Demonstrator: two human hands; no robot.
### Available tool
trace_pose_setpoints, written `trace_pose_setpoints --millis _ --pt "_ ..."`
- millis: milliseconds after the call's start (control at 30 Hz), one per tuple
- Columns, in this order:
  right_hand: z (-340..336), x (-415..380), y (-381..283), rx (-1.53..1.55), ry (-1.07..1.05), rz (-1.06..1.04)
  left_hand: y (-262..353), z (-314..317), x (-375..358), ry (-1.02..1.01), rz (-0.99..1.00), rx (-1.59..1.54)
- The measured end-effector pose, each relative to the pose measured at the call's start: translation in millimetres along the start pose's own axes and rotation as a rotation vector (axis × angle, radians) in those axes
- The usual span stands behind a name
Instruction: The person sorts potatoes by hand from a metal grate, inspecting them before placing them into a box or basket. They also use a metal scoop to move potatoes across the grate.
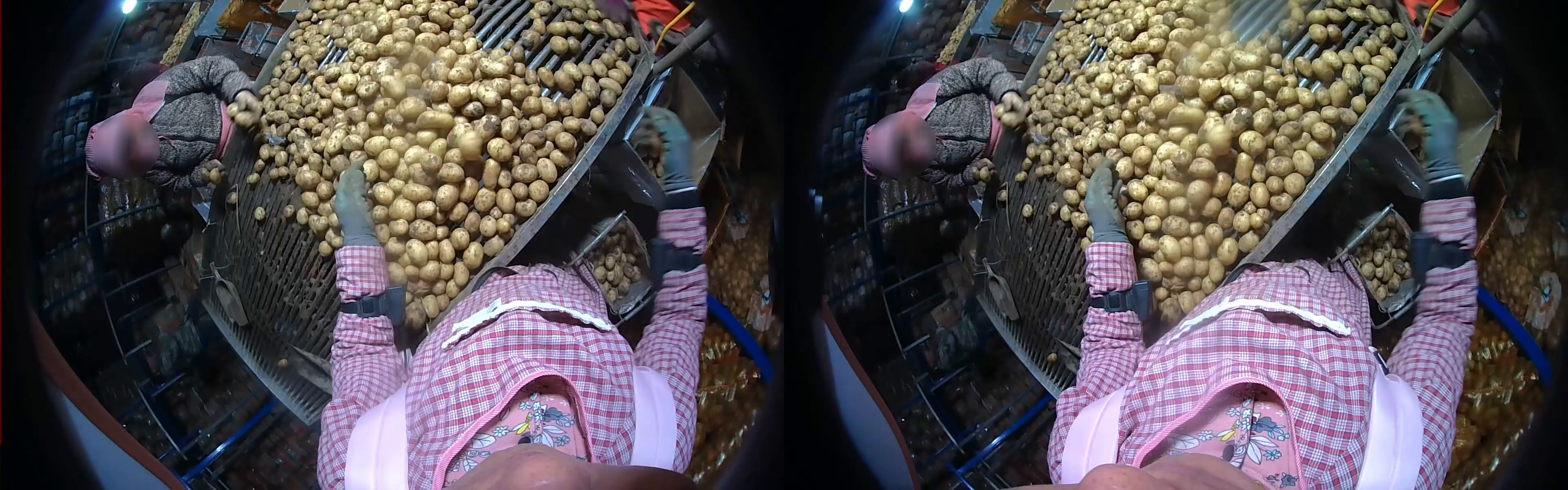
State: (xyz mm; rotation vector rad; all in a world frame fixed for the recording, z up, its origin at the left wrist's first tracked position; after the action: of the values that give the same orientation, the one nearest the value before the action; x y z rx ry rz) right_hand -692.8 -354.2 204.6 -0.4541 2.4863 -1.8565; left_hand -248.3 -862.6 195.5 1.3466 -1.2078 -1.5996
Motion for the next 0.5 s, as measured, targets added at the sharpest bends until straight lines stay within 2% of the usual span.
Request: trace_pose_setpoints --millis 67,100,133,200,267,300,367,400,500 --pt "-64.5 37.3 13.6 -0.279 0.168 -0.293 5.6 1.5 -12.9 -0.069 0.132 0.163" --pt "-84.5 53.3 16.3 -0.144 0.279 -0.079 11.0 9.7 -21.8 -0.102 0.203 0.239" --pt "-81.4 57.1 9.7 -0.042 0.279 -0.025 27.9 31.0 -42.7 -0.027 0.207 0.372" --pt "-59.4 48.9 -16.1 0.154 0.277 0.096 36.0 66.1 -42.5 -0.124 0.347 0.537" --pt "8.3 27.2 -8.7 0.093 -0.022 -0.014 35.1 108.0 -26.0 -0.225 0.476 0.675" --pt "55.7 2.8 -26.9 0.209 -0.065 0.163 33.1 129.2 -14.9 -0.279 0.534 0.734" --pt "128.2 -31.2 -40.0 0.281 -0.177 0.343 23.0 166.5 6.3 -0.334 0.865 1.005" --pt "151.9 -45.1 -54.1 0.199 -0.166 0.452 12.5 179.9 17.9 -0.327 0.925 1.228" --pt "206.3 -60.0 -46.5 0.428 -0.242 0.567 13.9 207.1 27.2 -0.396 0.738 1.500"
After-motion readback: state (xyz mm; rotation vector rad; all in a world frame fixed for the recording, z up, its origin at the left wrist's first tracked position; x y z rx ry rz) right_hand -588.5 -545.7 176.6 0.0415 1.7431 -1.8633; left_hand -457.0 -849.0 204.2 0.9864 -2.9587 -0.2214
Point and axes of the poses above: each hand's wrist, its own x-axis towards the middle knuckle, its own z-axis out of the palm, y = z × x, the point moved 5 cm from there along x, towards the middle knuckle, and after that the axes turned 15 degrees about y, right-handed, at the moved point
